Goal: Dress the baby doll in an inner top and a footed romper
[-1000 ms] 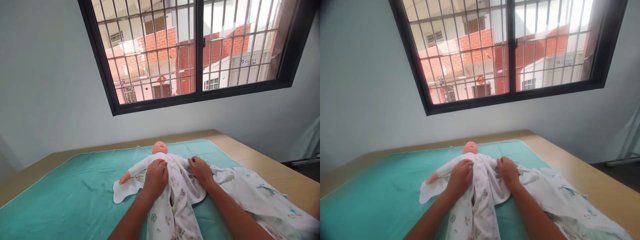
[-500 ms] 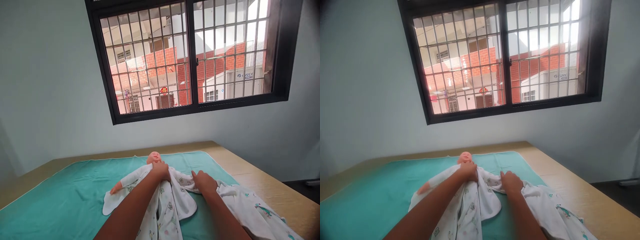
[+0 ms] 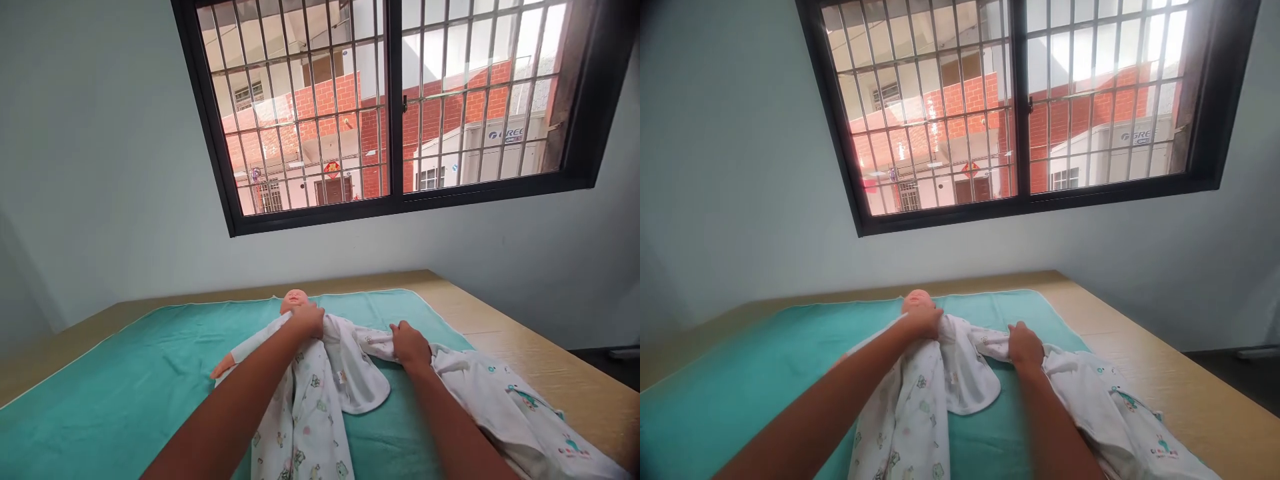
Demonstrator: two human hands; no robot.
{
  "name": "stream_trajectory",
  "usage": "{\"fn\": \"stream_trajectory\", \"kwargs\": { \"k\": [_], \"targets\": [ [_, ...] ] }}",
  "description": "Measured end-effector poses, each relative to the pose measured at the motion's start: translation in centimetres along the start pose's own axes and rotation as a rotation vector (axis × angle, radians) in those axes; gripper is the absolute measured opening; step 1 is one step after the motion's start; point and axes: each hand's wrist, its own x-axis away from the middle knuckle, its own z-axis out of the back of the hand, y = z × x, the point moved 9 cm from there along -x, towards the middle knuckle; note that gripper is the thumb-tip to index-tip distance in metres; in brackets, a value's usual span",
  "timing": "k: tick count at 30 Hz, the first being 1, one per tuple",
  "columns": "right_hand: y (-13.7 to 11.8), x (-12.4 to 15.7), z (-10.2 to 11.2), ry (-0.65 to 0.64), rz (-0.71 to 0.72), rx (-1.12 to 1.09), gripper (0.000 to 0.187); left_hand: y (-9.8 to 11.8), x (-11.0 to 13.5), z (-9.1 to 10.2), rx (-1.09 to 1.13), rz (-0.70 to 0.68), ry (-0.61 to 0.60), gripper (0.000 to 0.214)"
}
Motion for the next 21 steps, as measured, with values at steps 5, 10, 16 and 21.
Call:
{"fn": "stream_trajectory", "kwargs": {
  "k": [5,10,16,21],
  "targets": [
    [-0.3,0.1,-0.6,-0.020,-0.003,0.003,0.036,1.4,0.0,-2.2,-0.142,-0.129,-0.063,0.047],
    [-0.4,0.1,-0.7,-0.023,-0.014,0.023,0.036,5.2,-0.8,-4.3,-0.196,-0.335,-0.032,0.037],
    [-0.4,0.1,-0.6,-0.024,-0.020,0.041,0.035,5.5,-0.9,-4.2,-0.206,-0.451,0.032,0.031],
    [-0.3,0.1,-0.6,-0.025,-0.020,0.039,0.036,4.7,0.1,-2.7,-0.241,-0.476,0.055,0.035]
  ]
}}
